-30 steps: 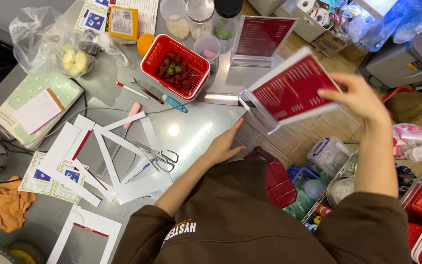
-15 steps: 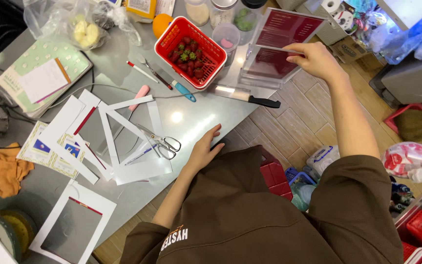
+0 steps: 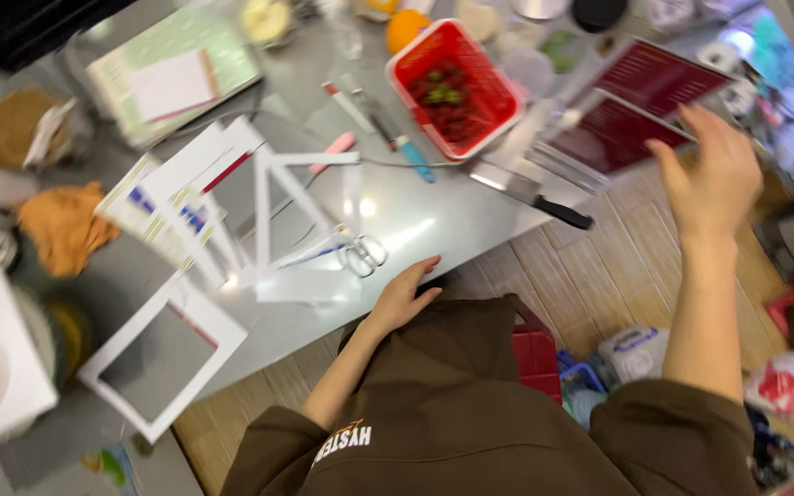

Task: The person assembles a menu holder by inserting a red printed menu into a clear plastic sleeve. They use scissors to trim the edges of the menu to fit the sleeve and then place the finished holder on the table. Finally, they gather the leftover paper scraps and discard them into a bin.

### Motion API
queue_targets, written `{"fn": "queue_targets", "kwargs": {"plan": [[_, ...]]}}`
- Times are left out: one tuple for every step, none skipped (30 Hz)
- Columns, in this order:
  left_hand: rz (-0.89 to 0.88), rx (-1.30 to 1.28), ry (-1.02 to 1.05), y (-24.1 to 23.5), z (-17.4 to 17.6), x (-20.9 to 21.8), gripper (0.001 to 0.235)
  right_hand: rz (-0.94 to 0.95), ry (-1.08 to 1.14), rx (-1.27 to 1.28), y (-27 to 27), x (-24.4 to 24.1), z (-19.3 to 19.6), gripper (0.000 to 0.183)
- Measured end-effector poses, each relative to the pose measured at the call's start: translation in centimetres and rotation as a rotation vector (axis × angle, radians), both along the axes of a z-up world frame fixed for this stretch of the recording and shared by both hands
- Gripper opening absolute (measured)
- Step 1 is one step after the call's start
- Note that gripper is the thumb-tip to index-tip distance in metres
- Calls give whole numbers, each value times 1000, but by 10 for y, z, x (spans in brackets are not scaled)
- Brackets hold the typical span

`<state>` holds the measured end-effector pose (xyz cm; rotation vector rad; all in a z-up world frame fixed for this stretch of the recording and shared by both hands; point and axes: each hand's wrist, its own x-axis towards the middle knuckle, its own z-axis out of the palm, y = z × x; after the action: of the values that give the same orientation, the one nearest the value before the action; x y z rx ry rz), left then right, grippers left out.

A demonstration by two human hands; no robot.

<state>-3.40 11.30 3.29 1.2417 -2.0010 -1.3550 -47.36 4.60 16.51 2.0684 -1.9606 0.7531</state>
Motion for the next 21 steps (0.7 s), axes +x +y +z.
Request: {"fn": "queue_targets", "kwargs": {"plan": [[33, -7, 4, 4, -1, 9, 63, 1, -25, -21, 9, 9, -3, 36], [66, -15, 7, 7, -2, 19, 65, 18, -126, 13, 12, 25, -11, 30], [97, -19, 11, 12, -3, 30, 67, 29, -227, 46, 16, 40, -19, 24], [136, -29, 3, 17, -4, 42, 66, 57, -375, 107, 18, 61, -31, 18], [172, -39, -4, 22, -5, 54, 66, 74, -434, 205, 21, 87, -45, 21], [207, -49, -12, 26, -7, 68, 65, 91, -489, 305, 23, 114, -62, 23], [244, -87, -17, 32, -11, 85, 64, 188, -509, 394, 25, 144, -79, 25], [280, -126, -24, 38, -16, 102, 62, 215, -498, 544, 26, 176, -98, 28], [312, -161, -34, 48, -21, 120, 61, 298, -580, 777, 30, 206, -114, 36], [367, -168, -54, 60, -26, 139, 60, 353, -553, 888, 30, 238, -129, 39], [413, -178, -73, 69, -32, 160, 59, 401, -526, 992, 30, 272, -142, 42], [460, -189, -93, 78, -38, 181, 58, 417, -564, 963, 29, 306, -154, 42], [513, -197, -140, 88, -43, 201, 57, 428, -602, 936, 30, 334, -161, 42], [567, -205, -189, 97, -47, 220, 56, 412, -578, 906, 27, 360, -165, 43], [619, -211, -237, 106, -51, 239, 55, 396, -554, 876, 24, 387, -169, 43], [675, -232, -314, 112, -53, 259, 54, 379, -530, 845, 25, 412, -171, 44], [732, -252, -392, 115, -53, 278, 54, 412, -470, 814, 30, 434, -170, 47], [787, -271, -470, 119, -52, 296, 54, 444, -410, 783, 35, 453, -170, 51], [845, -227, -493, 122, -49, 314, 58, 477, -350, 746, 39, 472, -169, 54], [902, -183, -514, 127, -46, 332, 62, 459, -289, 775, 45, 488, -169, 60], [957, -138, -534, 128, -44, 346, 67, 439, -229, 802, 55, 502, -171, 65]]}}
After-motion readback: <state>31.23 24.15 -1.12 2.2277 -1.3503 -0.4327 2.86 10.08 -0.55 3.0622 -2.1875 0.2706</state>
